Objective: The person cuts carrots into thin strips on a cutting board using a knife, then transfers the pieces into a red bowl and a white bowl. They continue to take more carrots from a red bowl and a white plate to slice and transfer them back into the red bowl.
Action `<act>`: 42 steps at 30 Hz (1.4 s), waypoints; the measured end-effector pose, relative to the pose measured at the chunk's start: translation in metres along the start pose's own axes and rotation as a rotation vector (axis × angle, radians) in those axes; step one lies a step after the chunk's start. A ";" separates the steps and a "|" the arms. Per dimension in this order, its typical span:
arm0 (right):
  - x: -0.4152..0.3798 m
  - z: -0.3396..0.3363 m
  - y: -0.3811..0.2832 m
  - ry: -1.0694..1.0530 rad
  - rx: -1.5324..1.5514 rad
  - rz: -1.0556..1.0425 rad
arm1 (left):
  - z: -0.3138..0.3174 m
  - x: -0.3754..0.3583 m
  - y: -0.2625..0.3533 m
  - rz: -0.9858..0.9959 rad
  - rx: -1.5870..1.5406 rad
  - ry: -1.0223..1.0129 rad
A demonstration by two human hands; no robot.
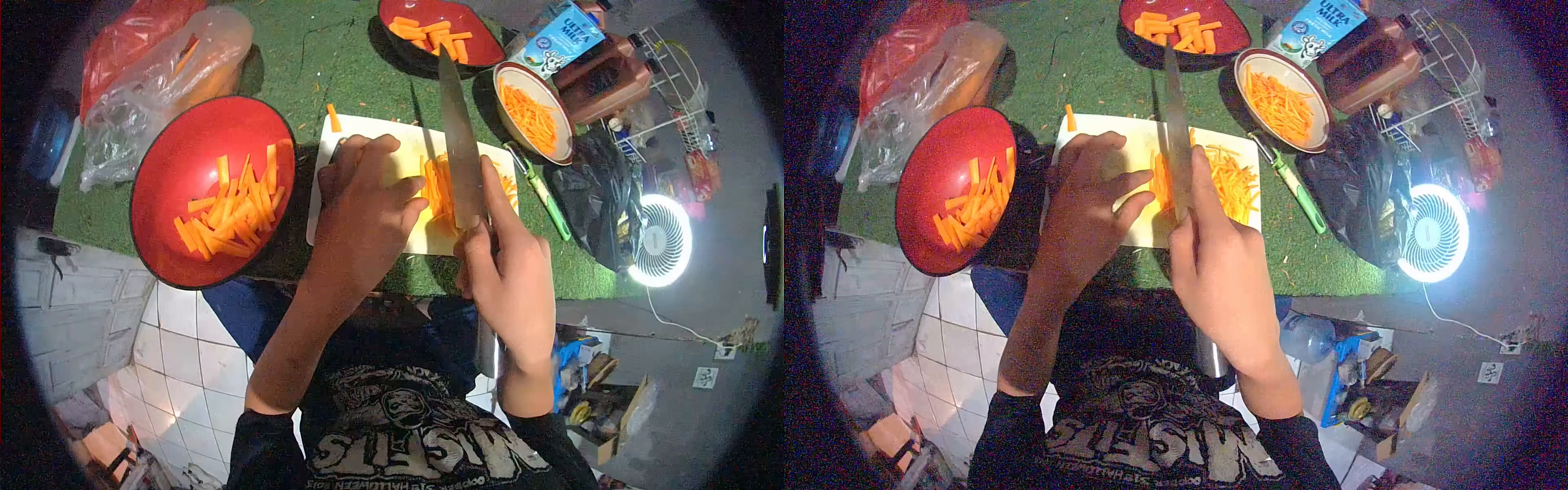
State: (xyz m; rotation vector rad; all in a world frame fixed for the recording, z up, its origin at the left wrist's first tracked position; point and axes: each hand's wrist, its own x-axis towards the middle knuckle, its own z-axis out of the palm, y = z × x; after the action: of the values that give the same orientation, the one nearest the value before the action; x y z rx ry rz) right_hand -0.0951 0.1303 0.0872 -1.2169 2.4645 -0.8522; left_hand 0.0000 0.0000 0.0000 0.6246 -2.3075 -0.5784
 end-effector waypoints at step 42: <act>-0.009 -0.033 0.048 -0.002 0.758 0.133 | 0.000 -0.003 0.003 -0.049 0.299 0.140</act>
State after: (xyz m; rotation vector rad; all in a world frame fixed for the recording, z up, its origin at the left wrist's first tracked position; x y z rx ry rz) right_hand -0.1355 0.1732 0.0834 -0.7580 1.8760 -1.5344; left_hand 0.0015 0.0040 0.0004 0.8354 -2.2682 -0.2031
